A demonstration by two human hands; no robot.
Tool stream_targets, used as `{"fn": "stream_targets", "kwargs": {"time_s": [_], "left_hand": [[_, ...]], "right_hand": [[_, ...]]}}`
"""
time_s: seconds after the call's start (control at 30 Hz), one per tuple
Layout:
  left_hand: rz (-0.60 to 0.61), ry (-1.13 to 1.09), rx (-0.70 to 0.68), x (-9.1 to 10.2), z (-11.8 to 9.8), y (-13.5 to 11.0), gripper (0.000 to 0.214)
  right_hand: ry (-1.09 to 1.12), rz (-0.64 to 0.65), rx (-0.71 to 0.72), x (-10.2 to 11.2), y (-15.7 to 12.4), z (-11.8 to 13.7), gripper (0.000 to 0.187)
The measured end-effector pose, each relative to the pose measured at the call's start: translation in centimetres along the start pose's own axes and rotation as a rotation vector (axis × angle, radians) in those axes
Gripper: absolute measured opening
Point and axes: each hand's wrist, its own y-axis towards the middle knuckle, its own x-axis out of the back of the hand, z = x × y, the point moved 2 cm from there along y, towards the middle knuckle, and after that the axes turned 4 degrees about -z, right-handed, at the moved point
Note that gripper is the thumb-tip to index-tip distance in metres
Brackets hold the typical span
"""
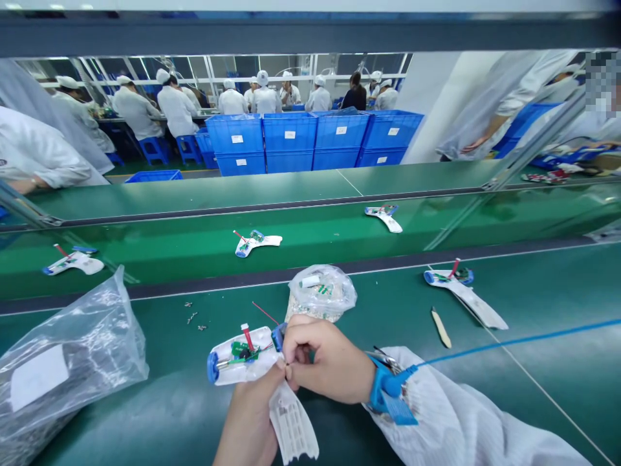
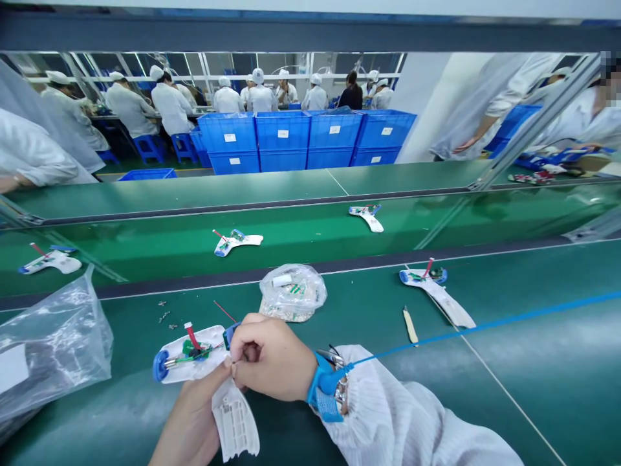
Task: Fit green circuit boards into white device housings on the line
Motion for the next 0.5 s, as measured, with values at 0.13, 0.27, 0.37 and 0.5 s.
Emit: {"fn": "stream_targets", "kwargs": {"time_s": [0.13, 0.27, 0.37, 0.5], "left_hand": [[-0.008, 0.011, 0.002, 0.0, -0.1, 0.1, 0.027], [-0.034, 0.04, -0.006, 0.4, 0.2, 0.4, 0.032], [-0.054, 0.096, -0.032, 1.1, 0.4, 0.9, 0.029], [-0.071, 0.189, -0.085, 2.0, 0.4, 1.5, 0.016]], "right_hand": [[-0.032, -0.029, 0.035, 0.1, -0.4, 0.1, 0.02], [-0.059, -0.052, 0.077, 0.3, -0.5, -0.1, 0.017], [-0.055, -0.064, 0.053, 0.3, -0.3, -0.6, 0.012], [-0.009, -0.121, 0.016, 0.2, 0.1, -1.4, 0.021]]}}
